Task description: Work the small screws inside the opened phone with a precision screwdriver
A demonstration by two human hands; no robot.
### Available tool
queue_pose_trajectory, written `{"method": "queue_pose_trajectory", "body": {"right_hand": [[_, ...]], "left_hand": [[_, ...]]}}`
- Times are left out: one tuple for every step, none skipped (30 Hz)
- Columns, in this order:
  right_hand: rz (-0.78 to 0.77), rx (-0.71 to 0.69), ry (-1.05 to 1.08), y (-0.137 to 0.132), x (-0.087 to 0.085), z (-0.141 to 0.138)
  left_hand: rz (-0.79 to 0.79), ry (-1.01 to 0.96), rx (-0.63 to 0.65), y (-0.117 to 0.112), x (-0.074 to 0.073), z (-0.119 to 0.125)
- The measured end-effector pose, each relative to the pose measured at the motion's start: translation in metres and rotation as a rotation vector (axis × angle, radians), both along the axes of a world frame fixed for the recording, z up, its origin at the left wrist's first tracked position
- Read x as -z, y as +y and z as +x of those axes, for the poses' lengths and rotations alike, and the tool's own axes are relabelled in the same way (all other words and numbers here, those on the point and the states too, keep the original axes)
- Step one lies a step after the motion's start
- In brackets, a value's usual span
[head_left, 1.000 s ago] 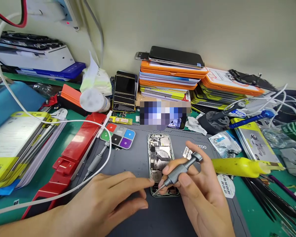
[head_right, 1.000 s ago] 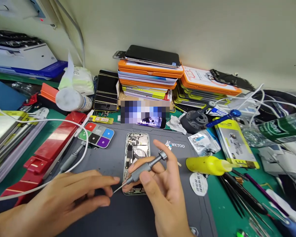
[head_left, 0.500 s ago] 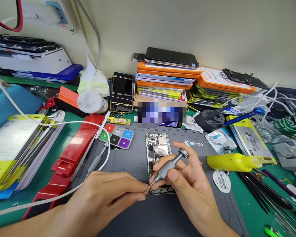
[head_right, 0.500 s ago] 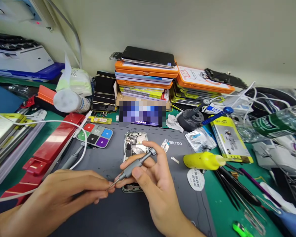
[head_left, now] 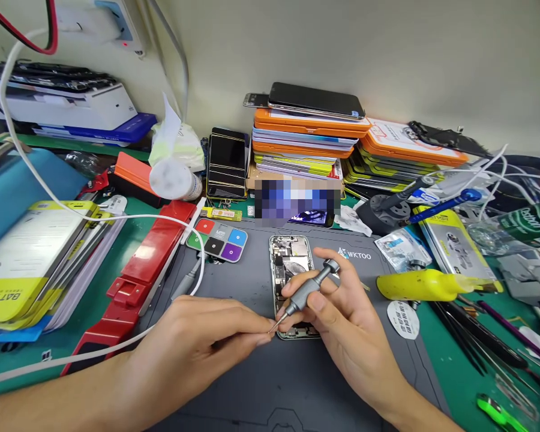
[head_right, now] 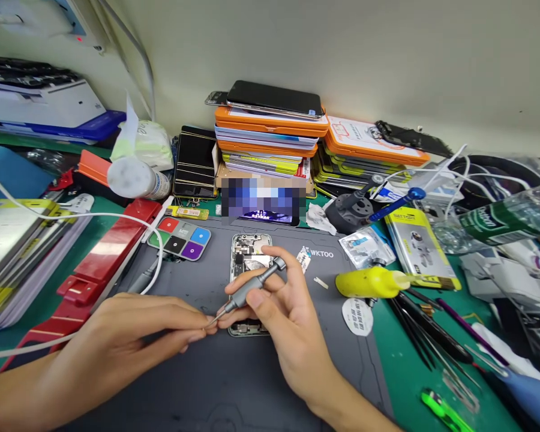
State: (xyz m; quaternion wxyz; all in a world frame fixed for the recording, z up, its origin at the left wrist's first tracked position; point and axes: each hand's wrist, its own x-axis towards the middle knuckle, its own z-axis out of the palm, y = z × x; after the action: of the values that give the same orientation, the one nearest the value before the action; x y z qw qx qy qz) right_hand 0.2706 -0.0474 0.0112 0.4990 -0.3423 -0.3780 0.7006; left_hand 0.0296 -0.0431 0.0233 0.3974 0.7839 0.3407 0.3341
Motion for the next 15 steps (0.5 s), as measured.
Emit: {"method": "queue_pose_trajectory", "body": {"right_hand": [[0.000,0.004,-0.006,0.0003,0.0000,0.0001],[0.002,0.007,-0.012,0.0005,0.0000,0.0003],[0.006,0.010,-0.019,0.0008,0.0001,0.0005],[0.009,0.012,-0.027,0.0010,0.0002,0.0006],[0.011,0.014,-0.037,0.0011,0.0004,0.0008],[0.014,0.016,-0.046,0.0012,0.0007,0.0008],[0.014,0.016,-0.055,0.0013,0.0009,0.0008],[0.012,0.015,-0.063,0.0012,0.0012,0.0007],[0.013,0.013,-0.069,0.0011,0.0015,0.0006],[0.013,0.011,-0.073,0.0009,0.0017,0.0004],[0.014,0.012,-0.075,0.0007,0.0019,0.0002],[0.014,0.013,-0.075,0.0006,0.0020,0.0001],[0.015,0.016,-0.074,0.0004,0.0021,0.0001],[0.018,0.019,-0.072,0.0003,0.0022,0.0001],[0.021,0.018,-0.067,0.0003,0.0022,0.0002]], "left_hand": [[0.000,-0.002,-0.005,-0.0001,-0.0003,-0.0001],[0.002,0.001,-0.008,-0.0002,-0.0007,-0.0003],[0.004,0.010,-0.011,-0.0003,-0.0011,-0.0007],[0.004,0.025,-0.012,-0.0005,-0.0014,-0.0011],[0.003,0.042,-0.013,-0.0008,-0.0017,-0.0017],[-0.002,0.058,-0.013,-0.0010,-0.0019,-0.0023],[-0.007,0.070,-0.011,-0.0012,-0.0021,-0.0030],[-0.016,0.078,-0.009,-0.0014,-0.0022,-0.0036],[-0.024,0.081,-0.009,-0.0014,-0.0023,-0.0041],[-0.030,0.081,-0.009,-0.0014,-0.0024,-0.0046],[-0.032,0.079,-0.007,-0.0013,-0.0024,-0.0049],[-0.034,0.080,-0.001,-0.0012,-0.0023,-0.0051],[-0.033,0.080,0.004,-0.0010,-0.0021,-0.0052],[-0.035,0.081,0.006,-0.0007,-0.0018,-0.0052],[-0.040,0.083,0.008,-0.0006,-0.0014,-0.0051]]}}
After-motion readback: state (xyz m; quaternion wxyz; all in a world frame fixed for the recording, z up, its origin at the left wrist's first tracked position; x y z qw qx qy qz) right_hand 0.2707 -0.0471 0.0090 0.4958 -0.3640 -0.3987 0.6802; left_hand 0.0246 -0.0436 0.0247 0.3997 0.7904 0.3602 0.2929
